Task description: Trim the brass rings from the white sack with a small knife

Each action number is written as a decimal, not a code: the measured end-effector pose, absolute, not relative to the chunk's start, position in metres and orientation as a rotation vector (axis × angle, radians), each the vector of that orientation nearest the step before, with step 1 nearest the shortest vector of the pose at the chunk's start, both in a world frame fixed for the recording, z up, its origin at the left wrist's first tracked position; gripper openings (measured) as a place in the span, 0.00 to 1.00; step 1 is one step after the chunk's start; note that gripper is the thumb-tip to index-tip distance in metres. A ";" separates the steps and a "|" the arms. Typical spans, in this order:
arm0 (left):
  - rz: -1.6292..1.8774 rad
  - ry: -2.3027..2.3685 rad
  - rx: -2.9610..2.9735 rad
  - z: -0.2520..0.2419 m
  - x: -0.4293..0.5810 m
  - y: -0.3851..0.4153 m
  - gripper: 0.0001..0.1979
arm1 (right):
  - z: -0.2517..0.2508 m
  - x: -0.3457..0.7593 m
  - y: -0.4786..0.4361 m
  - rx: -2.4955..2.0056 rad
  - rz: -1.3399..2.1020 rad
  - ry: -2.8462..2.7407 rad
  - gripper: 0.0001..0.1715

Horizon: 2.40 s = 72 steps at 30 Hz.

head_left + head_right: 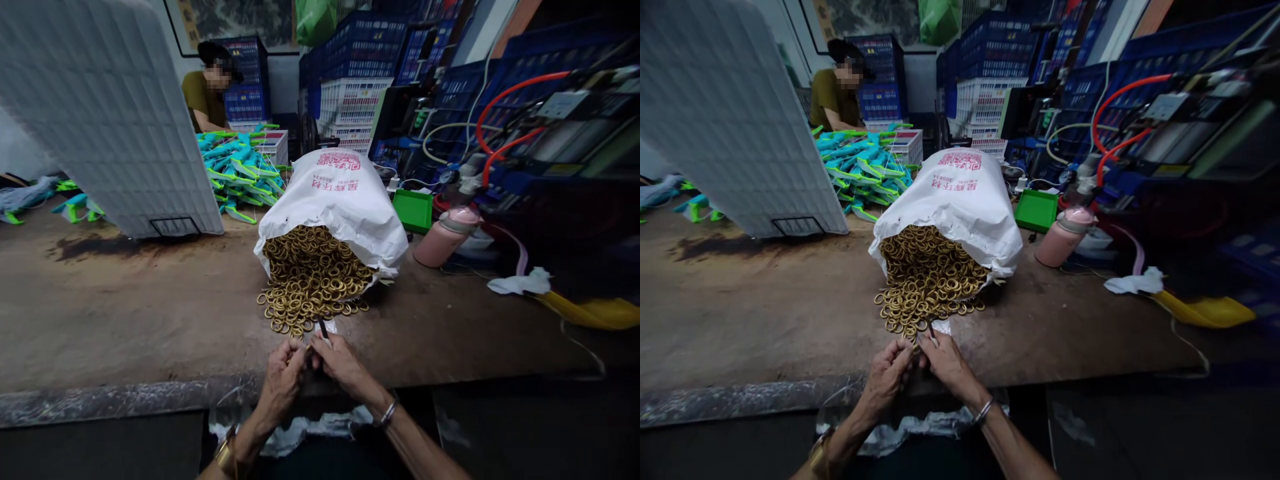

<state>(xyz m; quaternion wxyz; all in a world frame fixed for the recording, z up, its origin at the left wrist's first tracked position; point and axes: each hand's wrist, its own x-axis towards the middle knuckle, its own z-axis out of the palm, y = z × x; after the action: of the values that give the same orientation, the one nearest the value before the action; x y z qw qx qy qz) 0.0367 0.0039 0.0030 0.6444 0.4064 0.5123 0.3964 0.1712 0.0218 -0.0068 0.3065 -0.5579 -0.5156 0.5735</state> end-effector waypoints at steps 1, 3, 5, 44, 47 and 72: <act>0.887 1.156 0.908 0.003 0.036 0.003 0.15 | -0.007 0.170 0.021 -1.482 1.520 -1.351 0.17; 0.854 1.120 0.869 0.003 0.034 0.002 0.16 | -0.007 0.169 0.020 -1.504 1.456 -1.368 0.16; 0.825 1.082 0.845 0.002 0.031 0.001 0.17 | -0.006 0.167 0.019 -1.529 1.325 -1.420 0.13; 0.963 1.015 0.848 -0.005 0.019 -0.007 0.17 | -0.003 0.157 -0.001 -1.842 0.683 -2.245 0.20; 0.971 1.005 0.874 -0.005 0.018 -0.007 0.18 | -0.007 0.159 -0.001 -1.807 0.676 -2.277 0.19; 0.907 0.762 0.283 0.007 0.018 -0.009 0.13 | -0.011 0.221 0.064 -2.300 0.162 -1.762 0.07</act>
<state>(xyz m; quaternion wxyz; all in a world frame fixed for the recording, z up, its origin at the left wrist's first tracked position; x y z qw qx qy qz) 0.0176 -0.0090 0.0068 0.8203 0.1331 0.3579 0.4258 0.2214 0.0635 -0.0106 0.1195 -0.7869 -0.6029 0.0554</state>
